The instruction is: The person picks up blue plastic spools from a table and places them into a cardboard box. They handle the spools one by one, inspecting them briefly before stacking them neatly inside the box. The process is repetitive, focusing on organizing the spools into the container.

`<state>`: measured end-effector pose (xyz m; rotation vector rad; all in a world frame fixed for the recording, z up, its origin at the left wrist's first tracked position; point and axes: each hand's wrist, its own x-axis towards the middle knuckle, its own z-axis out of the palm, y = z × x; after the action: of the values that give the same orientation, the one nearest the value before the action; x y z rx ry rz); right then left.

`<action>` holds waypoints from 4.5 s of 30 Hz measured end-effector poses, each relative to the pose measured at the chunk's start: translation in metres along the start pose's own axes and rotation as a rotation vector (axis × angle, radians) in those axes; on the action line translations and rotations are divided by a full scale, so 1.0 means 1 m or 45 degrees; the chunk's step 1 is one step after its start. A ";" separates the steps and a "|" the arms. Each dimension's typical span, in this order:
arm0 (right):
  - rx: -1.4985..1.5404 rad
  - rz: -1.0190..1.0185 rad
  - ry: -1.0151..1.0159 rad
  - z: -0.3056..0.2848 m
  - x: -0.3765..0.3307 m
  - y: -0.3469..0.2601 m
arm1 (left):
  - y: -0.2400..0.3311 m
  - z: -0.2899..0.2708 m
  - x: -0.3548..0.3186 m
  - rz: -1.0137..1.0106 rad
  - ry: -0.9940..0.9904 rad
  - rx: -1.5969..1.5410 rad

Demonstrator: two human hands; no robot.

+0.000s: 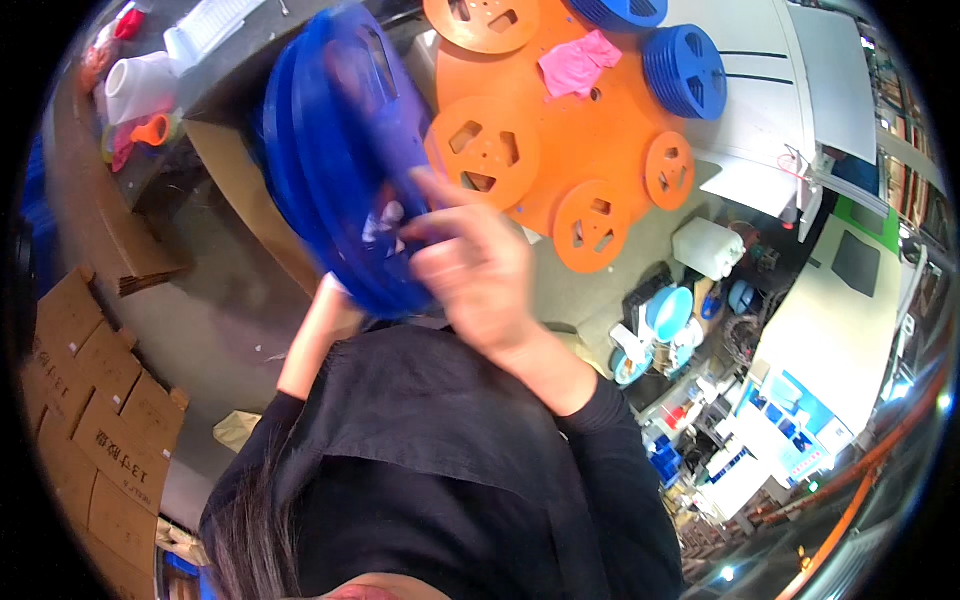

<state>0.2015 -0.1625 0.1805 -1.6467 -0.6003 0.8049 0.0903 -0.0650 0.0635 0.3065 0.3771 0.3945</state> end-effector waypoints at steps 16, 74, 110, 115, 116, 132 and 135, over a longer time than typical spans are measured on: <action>0.465 -0.364 -0.383 -0.036 0.009 -0.028 | -0.023 -0.051 -0.007 0.062 -0.541 -0.779; 0.812 1.118 -0.024 -0.034 -0.027 0.168 | 0.070 -0.341 0.016 0.238 0.983 0.612; 0.569 1.119 -0.007 -0.063 0.068 0.173 | -0.038 -0.251 -0.021 -0.343 1.120 0.458; 0.369 1.130 0.030 -0.138 0.170 0.221 | -0.061 -0.274 -0.034 -0.344 1.329 0.294; 0.332 1.025 0.102 -0.158 0.203 0.232 | -0.070 -0.273 -0.024 -0.425 1.399 0.309; -1.130 0.425 0.391 -0.297 0.678 0.265 | -0.165 -0.227 -0.009 -0.689 1.484 0.540; -0.772 0.775 0.178 -0.310 0.690 0.275 | -0.160 -0.214 0.004 -0.804 1.492 0.550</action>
<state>0.8698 0.1010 -0.1824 -2.4861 -0.2403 0.9818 0.0555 -0.1582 -0.1845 0.3309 1.6724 -0.1898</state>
